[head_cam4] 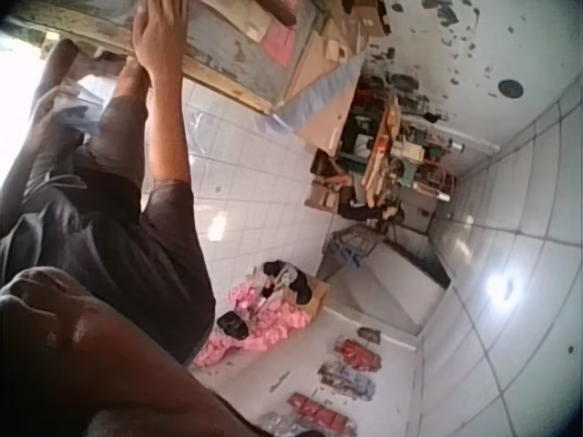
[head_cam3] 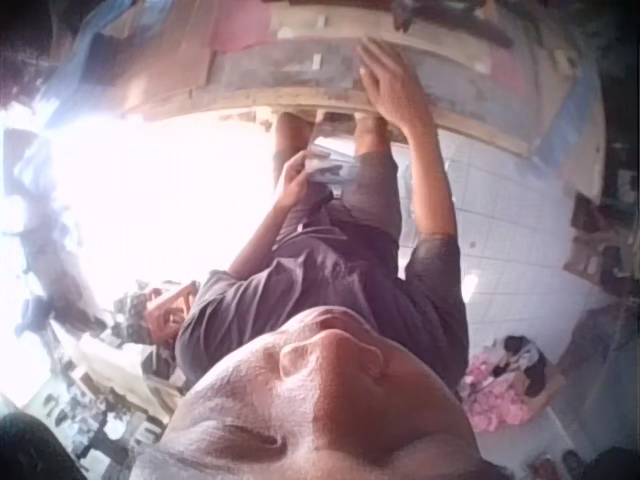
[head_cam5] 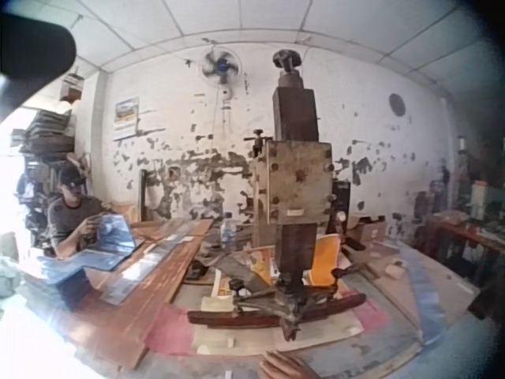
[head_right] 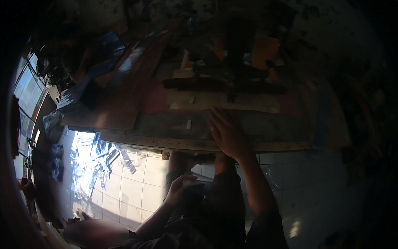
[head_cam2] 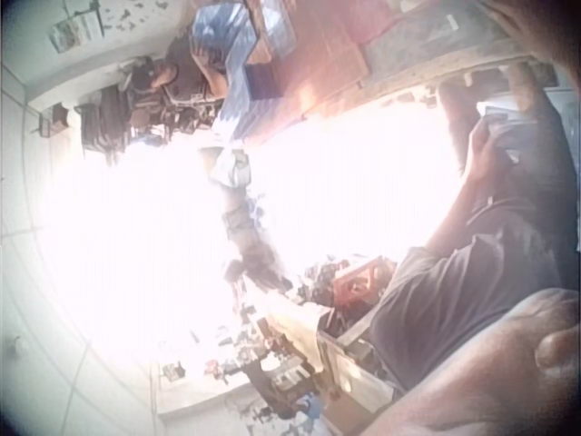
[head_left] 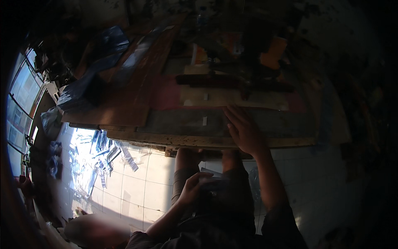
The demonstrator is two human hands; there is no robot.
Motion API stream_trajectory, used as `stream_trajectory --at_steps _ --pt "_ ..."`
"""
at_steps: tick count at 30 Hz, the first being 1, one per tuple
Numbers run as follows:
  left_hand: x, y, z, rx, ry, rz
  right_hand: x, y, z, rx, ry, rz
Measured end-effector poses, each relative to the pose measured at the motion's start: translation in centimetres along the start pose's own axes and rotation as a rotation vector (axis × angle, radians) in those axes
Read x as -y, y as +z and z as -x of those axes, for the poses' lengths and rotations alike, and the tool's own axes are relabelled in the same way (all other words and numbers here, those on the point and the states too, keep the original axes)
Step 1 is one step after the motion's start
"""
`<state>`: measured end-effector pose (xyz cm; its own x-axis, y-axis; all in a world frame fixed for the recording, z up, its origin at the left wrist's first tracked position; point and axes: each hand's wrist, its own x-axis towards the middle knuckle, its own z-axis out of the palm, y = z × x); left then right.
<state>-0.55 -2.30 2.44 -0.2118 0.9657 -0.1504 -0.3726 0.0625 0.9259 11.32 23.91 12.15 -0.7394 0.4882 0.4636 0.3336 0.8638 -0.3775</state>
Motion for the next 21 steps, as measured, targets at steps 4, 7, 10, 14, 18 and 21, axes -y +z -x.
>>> stream_trajectory --at_steps 4,7,10,14,18,21 --pt "0.6 -0.3 -0.1 0.005 0.025 -0.016 1.2 -0.8 4.6 -0.031 0.043 0.109" --pt "0.9 -0.5 -0.1 0.008 0.007 -0.026 1.1 0.0 8.1 -0.122 0.059 0.152" --pt "0.8 -0.7 -0.4 0.009 0.018 -0.111 -0.1 2.9 12.5 -0.245 0.143 0.245" --pt "0.0 -0.4 -0.4 -0.003 0.009 -0.151 -1.9 7.1 15.3 -0.37 0.162 0.327" --pt "0.4 -0.6 -0.5 -0.014 -0.01 -0.13 -4.4 12.3 15.4 -0.585 0.111 0.327" --pt "1.0 -0.8 -0.6 0.002 -0.036 -0.096 -5.1 13.9 15.2 -0.661 0.106 0.317"
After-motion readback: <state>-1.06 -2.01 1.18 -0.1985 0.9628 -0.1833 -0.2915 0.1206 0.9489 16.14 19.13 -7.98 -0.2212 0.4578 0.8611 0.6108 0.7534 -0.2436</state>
